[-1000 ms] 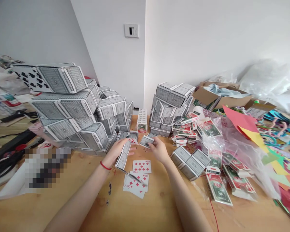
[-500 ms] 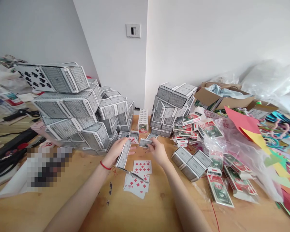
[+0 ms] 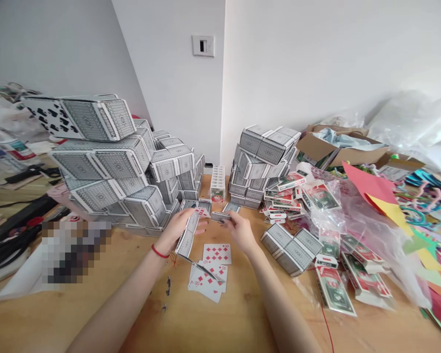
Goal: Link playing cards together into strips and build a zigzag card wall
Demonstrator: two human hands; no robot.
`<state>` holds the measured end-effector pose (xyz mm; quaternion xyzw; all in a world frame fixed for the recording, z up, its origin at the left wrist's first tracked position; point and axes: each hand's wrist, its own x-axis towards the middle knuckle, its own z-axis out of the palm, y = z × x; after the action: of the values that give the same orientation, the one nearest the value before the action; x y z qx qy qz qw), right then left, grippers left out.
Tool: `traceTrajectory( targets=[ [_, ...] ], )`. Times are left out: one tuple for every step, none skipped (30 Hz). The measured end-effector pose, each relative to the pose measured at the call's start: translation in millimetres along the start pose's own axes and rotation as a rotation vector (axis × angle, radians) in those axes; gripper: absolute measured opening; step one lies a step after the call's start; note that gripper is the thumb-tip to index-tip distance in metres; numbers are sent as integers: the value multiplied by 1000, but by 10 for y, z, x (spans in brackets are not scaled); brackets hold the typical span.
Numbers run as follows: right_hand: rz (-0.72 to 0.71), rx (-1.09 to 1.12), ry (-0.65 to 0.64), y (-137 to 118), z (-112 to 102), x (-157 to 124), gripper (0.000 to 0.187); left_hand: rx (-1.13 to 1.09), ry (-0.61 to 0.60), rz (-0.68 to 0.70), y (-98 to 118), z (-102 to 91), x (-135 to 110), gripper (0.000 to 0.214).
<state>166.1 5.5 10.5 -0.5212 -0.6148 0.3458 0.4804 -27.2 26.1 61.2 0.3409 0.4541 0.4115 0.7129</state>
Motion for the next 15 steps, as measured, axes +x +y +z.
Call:
traceTrajectory(
  targets=[
    [-5, -6, 0, -3, 0, -2, 19, 1, 0, 1, -3, 0, 1, 23],
    [-11, -13, 0, -6, -2, -2, 19, 0, 0, 4, -5, -1, 3, 23],
    [-17, -18, 0, -9, -5, -2, 19, -2, 0, 7, -5, -4, 4, 22],
    [-24, -23, 0, -13, -10, 0, 20, -6, -2, 11, -4, -8, 4, 22],
    [-32, -30, 3, -17, -17, 2, 19, -10, -2, 17, -1, -12, 3, 22],
    [-46, -40, 9, -20, -25, 5, 19, -12, -3, 24, 3, -15, 0, 22],
    [-63, -54, 19, -24, -33, 8, 18, -11, -4, 32, 8, -16, -5, 22],
    [-84, -71, 34, -28, -40, 11, 18, -6, -6, 40, 13, -14, -12, 22],
    [-106, -87, 51, -31, -46, 13, 18, 2, -11, 49, 19, -9, -20, 23],
    [-127, -100, 68, -34, -51, 15, 18, 15, -19, 60, 24, -2, -28, 22],
    [-144, -107, 80, -35, -54, 16, 19, 33, -31, 74, 28, 7, -37, 22],
    [-157, -110, 89, -36, -56, 17, 19, 54, -43, 93, 31, 17, -45, 22],
    [-167, -110, 95, -37, -57, 17, 20, 76, -52, 117, 34, 27, -52, 21],
    [-175, -108, 101, -38, -56, 16, 20, 98, -58, 143, 35, 35, -58, 21],
    [-179, -104, 110, -40, -54, 14, 21, 118, -63, 170, 36, 43, -64, 21]
  ],
)
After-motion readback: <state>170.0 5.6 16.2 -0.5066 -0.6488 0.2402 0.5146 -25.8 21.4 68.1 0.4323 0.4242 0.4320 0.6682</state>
